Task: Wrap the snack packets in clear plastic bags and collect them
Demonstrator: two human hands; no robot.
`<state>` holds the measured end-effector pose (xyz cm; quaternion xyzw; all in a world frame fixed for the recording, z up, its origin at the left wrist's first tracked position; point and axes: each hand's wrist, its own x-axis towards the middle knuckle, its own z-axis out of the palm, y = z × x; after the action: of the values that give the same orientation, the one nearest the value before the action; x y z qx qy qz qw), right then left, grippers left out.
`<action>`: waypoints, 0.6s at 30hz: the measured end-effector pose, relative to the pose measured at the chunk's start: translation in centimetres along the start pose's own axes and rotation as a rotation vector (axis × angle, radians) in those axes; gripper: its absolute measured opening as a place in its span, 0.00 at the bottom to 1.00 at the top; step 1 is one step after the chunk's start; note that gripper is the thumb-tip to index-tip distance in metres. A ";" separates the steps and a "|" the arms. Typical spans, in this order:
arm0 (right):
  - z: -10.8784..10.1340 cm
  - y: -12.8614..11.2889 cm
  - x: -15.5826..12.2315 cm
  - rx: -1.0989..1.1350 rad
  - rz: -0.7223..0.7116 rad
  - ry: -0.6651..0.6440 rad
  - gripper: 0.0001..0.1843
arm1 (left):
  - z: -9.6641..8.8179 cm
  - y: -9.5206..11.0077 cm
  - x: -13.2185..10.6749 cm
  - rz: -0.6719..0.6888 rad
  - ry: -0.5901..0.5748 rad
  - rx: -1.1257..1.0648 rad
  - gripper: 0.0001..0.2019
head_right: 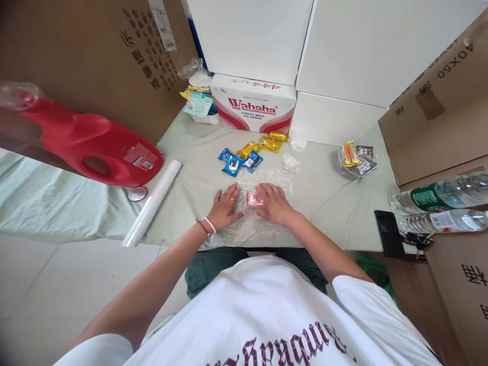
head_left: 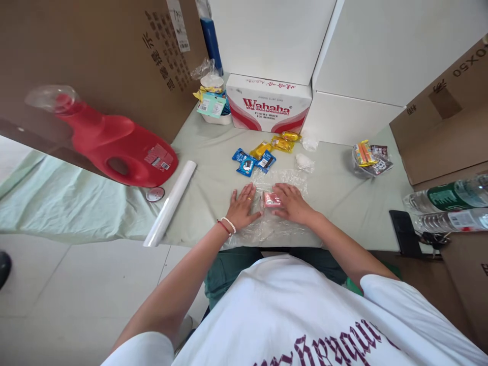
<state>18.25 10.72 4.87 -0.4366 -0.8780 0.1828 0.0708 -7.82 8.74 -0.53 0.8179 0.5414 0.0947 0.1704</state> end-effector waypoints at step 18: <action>-0.2 1.9 -10.5 0.338 0.064 -0.035 0.19 | -3.4 -1.4 -8.6 0.102 -0.032 -0.392 0.16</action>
<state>26.06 3.52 4.67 -0.4428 -0.8216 0.3375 0.1222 -13.58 1.95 2.28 0.7968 0.4678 0.1938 0.3297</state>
